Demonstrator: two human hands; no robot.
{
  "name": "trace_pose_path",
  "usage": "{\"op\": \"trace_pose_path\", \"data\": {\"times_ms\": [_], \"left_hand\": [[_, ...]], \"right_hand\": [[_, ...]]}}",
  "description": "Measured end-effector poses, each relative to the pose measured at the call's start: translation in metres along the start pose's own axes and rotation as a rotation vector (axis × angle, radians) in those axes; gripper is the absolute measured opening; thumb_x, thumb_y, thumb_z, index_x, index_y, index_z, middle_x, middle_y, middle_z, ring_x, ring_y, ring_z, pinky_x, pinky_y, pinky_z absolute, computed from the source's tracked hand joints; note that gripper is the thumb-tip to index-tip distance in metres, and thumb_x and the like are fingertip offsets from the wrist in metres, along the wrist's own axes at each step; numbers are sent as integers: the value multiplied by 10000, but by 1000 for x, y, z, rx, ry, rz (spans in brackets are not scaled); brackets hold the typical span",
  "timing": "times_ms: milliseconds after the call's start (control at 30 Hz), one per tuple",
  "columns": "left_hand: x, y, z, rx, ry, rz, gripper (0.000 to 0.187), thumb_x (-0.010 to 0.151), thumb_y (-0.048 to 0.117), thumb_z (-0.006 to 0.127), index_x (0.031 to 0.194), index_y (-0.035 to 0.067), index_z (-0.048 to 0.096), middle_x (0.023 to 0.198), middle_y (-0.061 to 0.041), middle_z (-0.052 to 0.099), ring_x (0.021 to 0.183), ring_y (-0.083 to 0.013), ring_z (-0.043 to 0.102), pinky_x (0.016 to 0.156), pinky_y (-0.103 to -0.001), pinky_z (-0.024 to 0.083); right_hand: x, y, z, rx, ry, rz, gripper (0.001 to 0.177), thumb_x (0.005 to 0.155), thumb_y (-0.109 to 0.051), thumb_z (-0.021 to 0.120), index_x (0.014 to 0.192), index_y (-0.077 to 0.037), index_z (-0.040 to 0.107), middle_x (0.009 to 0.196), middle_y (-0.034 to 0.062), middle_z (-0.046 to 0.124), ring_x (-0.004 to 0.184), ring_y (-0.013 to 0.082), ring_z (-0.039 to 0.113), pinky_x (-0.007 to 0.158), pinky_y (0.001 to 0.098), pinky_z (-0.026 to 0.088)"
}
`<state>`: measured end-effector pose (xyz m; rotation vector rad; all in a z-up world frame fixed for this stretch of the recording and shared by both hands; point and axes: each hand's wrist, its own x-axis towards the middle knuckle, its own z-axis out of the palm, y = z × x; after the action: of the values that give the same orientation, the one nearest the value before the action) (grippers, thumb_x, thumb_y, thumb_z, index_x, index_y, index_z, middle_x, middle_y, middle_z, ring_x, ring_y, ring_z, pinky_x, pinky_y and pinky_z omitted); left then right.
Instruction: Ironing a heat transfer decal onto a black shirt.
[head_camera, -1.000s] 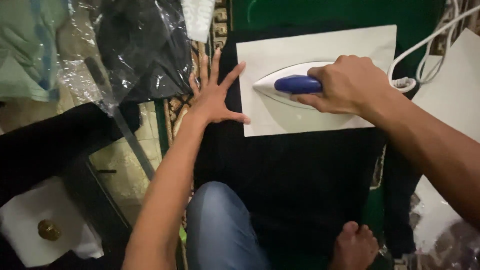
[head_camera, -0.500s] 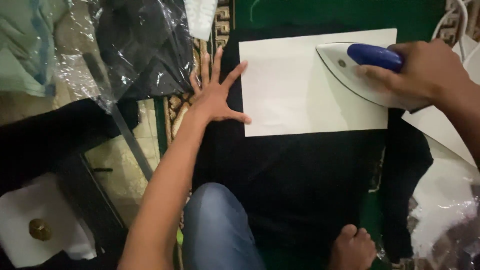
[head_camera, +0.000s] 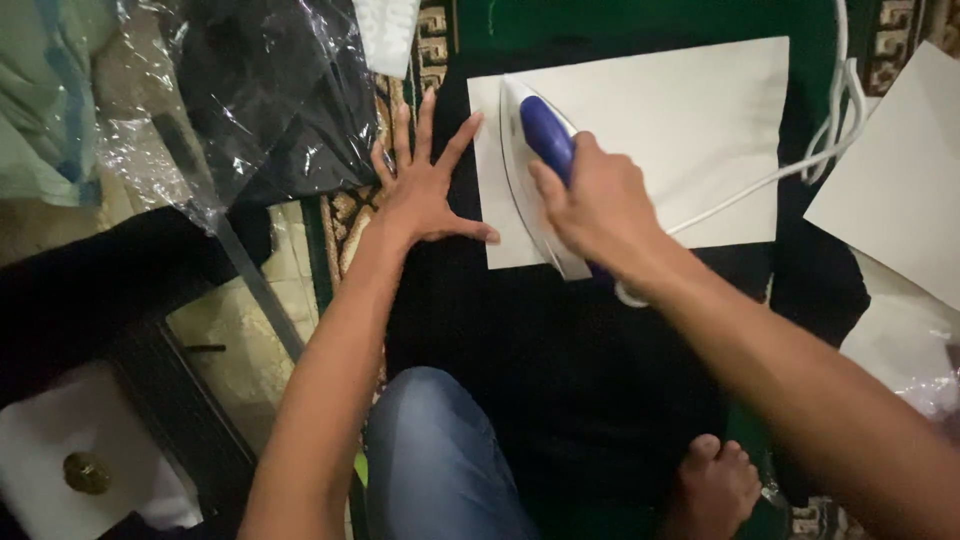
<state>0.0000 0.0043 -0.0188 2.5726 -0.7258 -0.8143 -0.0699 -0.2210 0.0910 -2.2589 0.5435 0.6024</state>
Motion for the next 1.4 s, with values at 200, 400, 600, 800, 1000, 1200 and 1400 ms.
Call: {"op": "trace_pose_path", "data": {"times_ms": [200, 400, 600, 800, 1000, 1200, 1400], "left_hand": [[-1, -6, 5, -32, -3, 48, 1487, 394, 842, 896, 1648, 480, 184, 1739, -101, -165, 1572, -460, -207, 1146, -781, -36], [2, 2, 1, 19, -50, 9, 1519, 351, 845, 878, 1640, 478, 163, 1719, -100, -192, 1553, -457, -224, 1137, -787, -47], [6, 1, 1, 29, -37, -9, 1539, 330, 849, 864, 1640, 478, 145, 1722, -106, -193, 1552, -448, -227, 1145, -785, -60], [6, 1, 1, 40, -49, -20, 1552, 307, 856, 869, 1632, 494, 146, 1718, -104, -198, 1541, -447, -251, 1143, -779, -89], [3, 0, 2, 30, -36, -9, 1535, 328, 852, 880, 1633, 507, 149, 1730, -107, -186, 1561, -435, -233, 1165, -764, -91], [4, 4, 1, 61, -46, -26, 1570, 283, 831, 888, 1621, 511, 134, 1714, -118, -188, 1550, -442, -219, 1173, -751, -87], [2, 4, 2, 51, -19, -17, 1562, 313, 842, 887, 1638, 499, 134, 1731, -119, -181, 1562, -448, -220, 1173, -758, -78]], "right_hand": [[0, 23, 0, -65, 95, -108, 492, 1012, -355, 609, 1148, 113, 541, 789, 283, 674, 624, 436, 729, 506, 483, 586], [4, 56, -34, -133, 290, -155, 488, 1017, -374, 666, 1097, 102, 598, 745, 295, 682, 658, 466, 695, 599, 515, 558], [7, 69, -56, -171, 86, -42, 480, 1021, -380, 619, 1112, 91, 595, 729, 256, 688, 621, 399, 718, 592, 471, 592], [0, 89, -71, -258, 149, -129, 489, 1017, -405, 668, 1075, 79, 629, 711, 259, 681, 634, 411, 703, 634, 468, 567], [0, 132, -86, -222, 162, -74, 506, 1041, -419, 656, 1113, 82, 649, 704, 245, 692, 633, 364, 720, 663, 454, 585], [-3, 174, -108, -177, 265, -50, 570, 998, -417, 680, 1200, 113, 613, 807, 225, 674, 612, 317, 705, 575, 425, 597], [-14, 149, -120, -178, 325, 1, 627, 1020, -529, 656, 1004, 98, 669, 739, 205, 661, 636, 303, 676, 582, 430, 541]]}}
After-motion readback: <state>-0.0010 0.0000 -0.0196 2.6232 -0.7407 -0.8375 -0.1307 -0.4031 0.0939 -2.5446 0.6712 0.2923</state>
